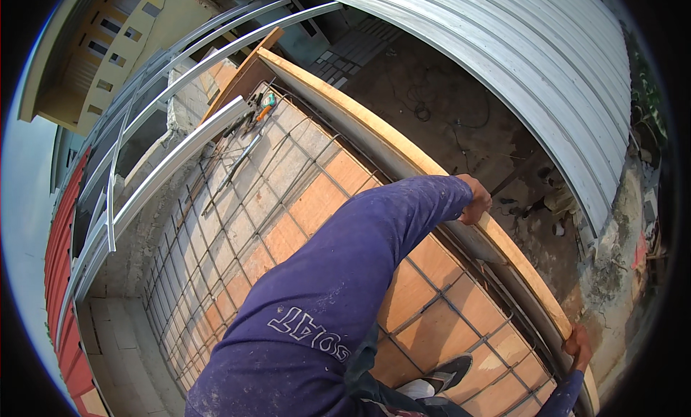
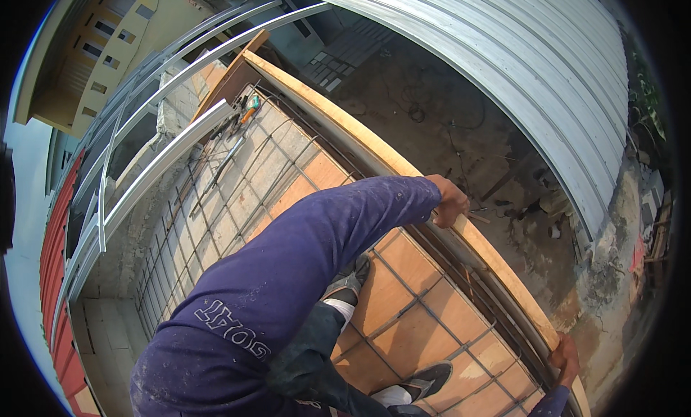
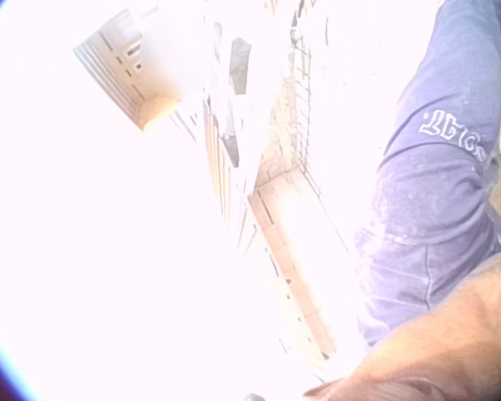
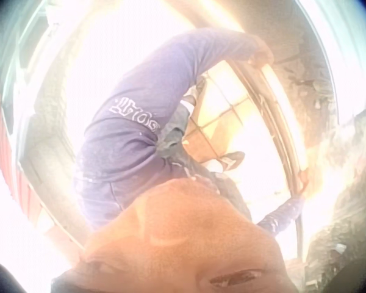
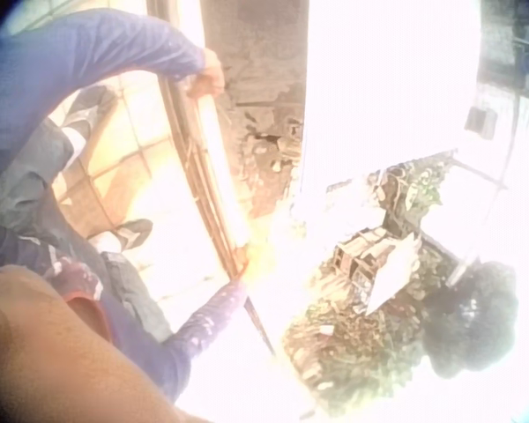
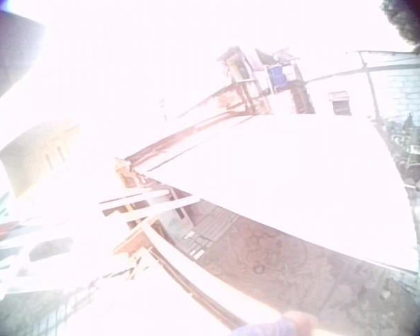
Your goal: Installing wooden boards as formwork for concrete on a roof edge, using a hammer and nails.
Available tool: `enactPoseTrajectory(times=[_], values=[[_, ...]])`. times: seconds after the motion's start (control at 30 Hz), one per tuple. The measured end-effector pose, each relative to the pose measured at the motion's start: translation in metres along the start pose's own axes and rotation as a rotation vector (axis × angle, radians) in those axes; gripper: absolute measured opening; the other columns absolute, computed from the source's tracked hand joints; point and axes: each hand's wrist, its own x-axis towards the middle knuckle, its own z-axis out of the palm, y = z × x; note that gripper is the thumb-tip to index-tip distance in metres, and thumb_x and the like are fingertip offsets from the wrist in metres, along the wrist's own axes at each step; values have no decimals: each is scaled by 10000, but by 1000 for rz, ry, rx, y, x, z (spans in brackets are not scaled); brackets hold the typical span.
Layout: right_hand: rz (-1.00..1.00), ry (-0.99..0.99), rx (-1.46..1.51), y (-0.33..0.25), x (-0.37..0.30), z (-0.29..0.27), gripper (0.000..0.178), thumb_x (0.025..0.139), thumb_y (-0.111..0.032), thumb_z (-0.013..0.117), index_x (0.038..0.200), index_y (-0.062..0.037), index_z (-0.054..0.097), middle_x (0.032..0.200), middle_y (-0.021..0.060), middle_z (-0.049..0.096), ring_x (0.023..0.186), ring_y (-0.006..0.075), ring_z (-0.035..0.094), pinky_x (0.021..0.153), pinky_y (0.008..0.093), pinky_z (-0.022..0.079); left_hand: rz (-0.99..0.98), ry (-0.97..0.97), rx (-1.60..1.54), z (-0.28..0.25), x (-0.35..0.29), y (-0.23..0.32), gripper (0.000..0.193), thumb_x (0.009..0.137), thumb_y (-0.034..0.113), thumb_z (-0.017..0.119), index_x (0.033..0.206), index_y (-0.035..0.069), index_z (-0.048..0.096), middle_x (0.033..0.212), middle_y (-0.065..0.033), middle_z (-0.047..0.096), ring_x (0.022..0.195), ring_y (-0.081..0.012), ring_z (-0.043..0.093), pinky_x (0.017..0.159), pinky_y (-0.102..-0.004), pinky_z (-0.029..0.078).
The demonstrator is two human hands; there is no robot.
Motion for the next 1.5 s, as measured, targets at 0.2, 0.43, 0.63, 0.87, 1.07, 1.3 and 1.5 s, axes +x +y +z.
enactPoseTrajectory(times=[0.2, 0.43, 0.63, 0.87, 1.07, 1.3, 1.5], values=[[33, -40, 262, -49, -8, -22, 112, 726, -92, 660, 826, -55, 627, 586, 134, 581, 527, 217, 607, 517, 362, 482, 0, -44, -33, 11, 15, -9, 756, 561, 69, 665, 1310, 119, 573, 1191, -114, 635, 1080, -302, 620, 839, -413, 523], [-13, -31, 21, -65, -18, -31, 211, 671, -1, 617, 880, -31, 614, 648, 153, 578, 581, 212, 582, 547, 355, 476, 43, 0, -51, 20, 18, -15, 744, 550, 58, 665, 1288, 121, 589, 1178, -113, 638, 1070, -305, 621, 842, -398, 521], [164, -120, 193, -90, -17, -36, 238, 668, 13, 609, 901, -33, 630, 639, 166, 599, 581, 203, 611, 542, 364, 480, -10, -45, -45, 21, 16, -12, 693, 551, 66, 662, 1241, 112, 617, 1121, -116, 660, 1034, -297, 631, 824, -389, 517], [114, -22, 568, 22, -13, 30, 259, 723, 0, 599, 979, -17, 638, 753, 96, 649, 583, 170, 606, 535, 356, 484, 110, -7, -20, 20, 18, -12, 685, 542, 86, 643, 1227, 96, 624, 1069, -151, 669, 1008, -316, 641, 812, -397, 521], [247, -27, 712, -6, -20, 3, 236, 759, 33, 573, 950, -62, 673, 756, 131, 657, 626, 191, 620, 581, 348, 494, 161, 47, -84, 13, 21, -11, 626, 554, 104, 631, 1178, 69, 652, 1069, -173, 671, 987, -337, 644, 796, -404, 524], [240, -61, 285, -31, -8, -39, 279, 723, 63, 559, 964, -36, 659, 779, 147, 655, 687, 138, 543, 647, 332, 478, 122, 75, -125, -9, 11, -14, 634, 527, 66, 588, 1156, 60, 662, 1038, -173, 678, 958, -330, 650, 765, -408, 524], [-1, -47, 280, 42, -2, 3, 260, 744, -15, 613, 999, -56, 643, 602, 107, 592, 493, 208, 590, 478, 358, 477, 126, 95, -94, -5, 27, -6, 627, 537, 82, 598, 1159, 49, 659, 1047, -179, 677, 980, -335, 648, 783, -405, 526]])
